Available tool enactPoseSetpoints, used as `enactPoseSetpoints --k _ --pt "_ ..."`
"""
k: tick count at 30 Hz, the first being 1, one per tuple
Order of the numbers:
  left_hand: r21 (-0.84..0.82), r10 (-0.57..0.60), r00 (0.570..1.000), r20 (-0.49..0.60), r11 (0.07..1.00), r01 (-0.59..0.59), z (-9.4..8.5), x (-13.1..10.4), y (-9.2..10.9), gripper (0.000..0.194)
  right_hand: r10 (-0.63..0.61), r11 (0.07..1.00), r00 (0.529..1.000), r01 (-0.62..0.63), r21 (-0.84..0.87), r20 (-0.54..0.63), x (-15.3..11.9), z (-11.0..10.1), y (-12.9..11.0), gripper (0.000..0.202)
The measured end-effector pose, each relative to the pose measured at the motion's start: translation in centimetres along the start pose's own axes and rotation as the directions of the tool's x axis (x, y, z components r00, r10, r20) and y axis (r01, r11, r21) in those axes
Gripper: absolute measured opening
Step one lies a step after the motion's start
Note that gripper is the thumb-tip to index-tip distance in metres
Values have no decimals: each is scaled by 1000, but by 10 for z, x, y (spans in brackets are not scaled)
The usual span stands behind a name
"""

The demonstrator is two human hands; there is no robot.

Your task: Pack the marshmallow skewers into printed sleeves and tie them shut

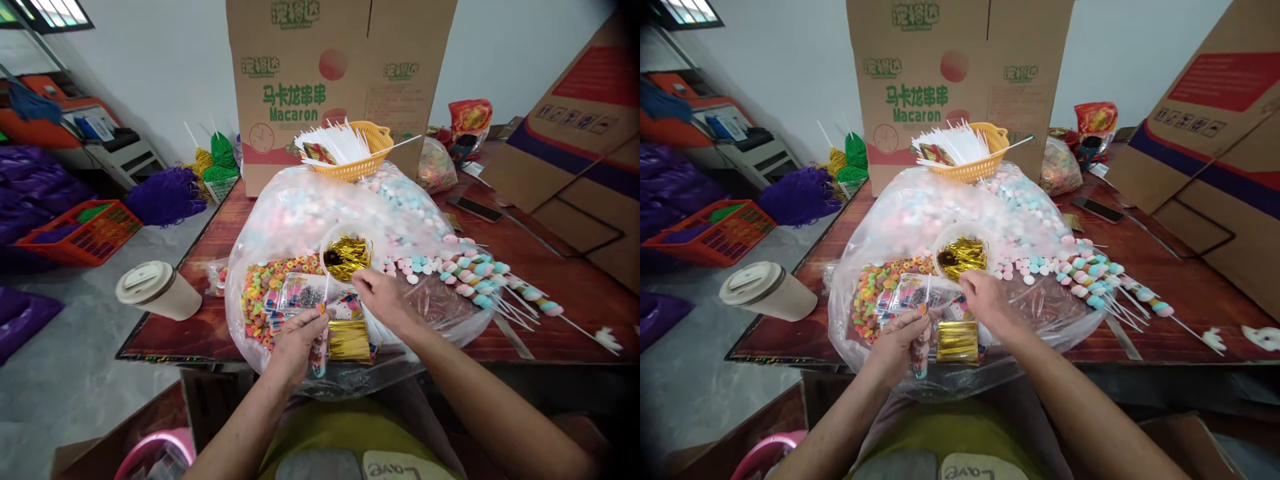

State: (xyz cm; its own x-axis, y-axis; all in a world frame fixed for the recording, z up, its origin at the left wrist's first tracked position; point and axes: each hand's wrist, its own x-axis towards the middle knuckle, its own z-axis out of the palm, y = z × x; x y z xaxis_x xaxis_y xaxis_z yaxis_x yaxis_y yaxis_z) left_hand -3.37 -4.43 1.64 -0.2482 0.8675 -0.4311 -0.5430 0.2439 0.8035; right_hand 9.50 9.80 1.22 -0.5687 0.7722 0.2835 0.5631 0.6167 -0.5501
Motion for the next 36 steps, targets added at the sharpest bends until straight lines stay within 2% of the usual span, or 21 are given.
enactPoseSetpoints --k 2,5,7,9,12,15,16,18,20,21,25,28,31,36 --pt "-14 -2 1000 10 1000 2 7 2 -3 33 59 997 997 -61 -44 -51 19 6 5 23" --pt "-26 11 1000 -12 1000 -11 9 2 -7 33 88 995 996 -89 -53 -15 49 4 13 17" --pt "-28 5 999 -44 1000 -6 5 0 -8 34 89 995 996 -89 -37 10 55 -2 13 16" --pt "-27 -32 997 -73 999 30 -2 -3 -8 33 81 997 996 -81 -7 22 47 -8 10 16" --pt "-6 -88 992 -86 996 88 -8 -3 -5 31 84 994 994 -88 67 63 18 -14 -1 14" --pt "7 -79 995 -61 997 80 -7 2 -4 30 114 968 972 -155 196 205 -16 -14 -20 19" --pt "6 -72 996 -49 997 72 -6 4 -4 30 122 935 952 -205 291 280 -26 -13 -27 20" --pt "0 -53 998 -20 999 53 -4 7 -6 31 101 793 905 -324 517 412 -42 -11 -41 21" --pt "0 -26 1000 2 1000 26 -3 8 -8 30 57 657 895 -367 658 442 -52 -8 -52 21" --pt "5 -15 1000 13 1000 15 -2 7 -9 29 42 643 906 -348 682 422 -55 -7 -56 19" --pt "50 2 999 42 999 -4 -1 -2 -16 24 16 690 935 -268 672 355 -62 0 -60 14" --pt "114 -52 997 56 993 45 1 -11 -22 25 20 684 921 -297 666 390 -67 4 -57 15" --pt "167 -158 986 55 975 147 4 -18 -29 26 63 638 868 -414 649 492 -76 2 -53 15" --pt "155 -157 985 78 978 144 8 -24 -34 25 201 577 768 -594 560 607 -87 -1 -50 14"
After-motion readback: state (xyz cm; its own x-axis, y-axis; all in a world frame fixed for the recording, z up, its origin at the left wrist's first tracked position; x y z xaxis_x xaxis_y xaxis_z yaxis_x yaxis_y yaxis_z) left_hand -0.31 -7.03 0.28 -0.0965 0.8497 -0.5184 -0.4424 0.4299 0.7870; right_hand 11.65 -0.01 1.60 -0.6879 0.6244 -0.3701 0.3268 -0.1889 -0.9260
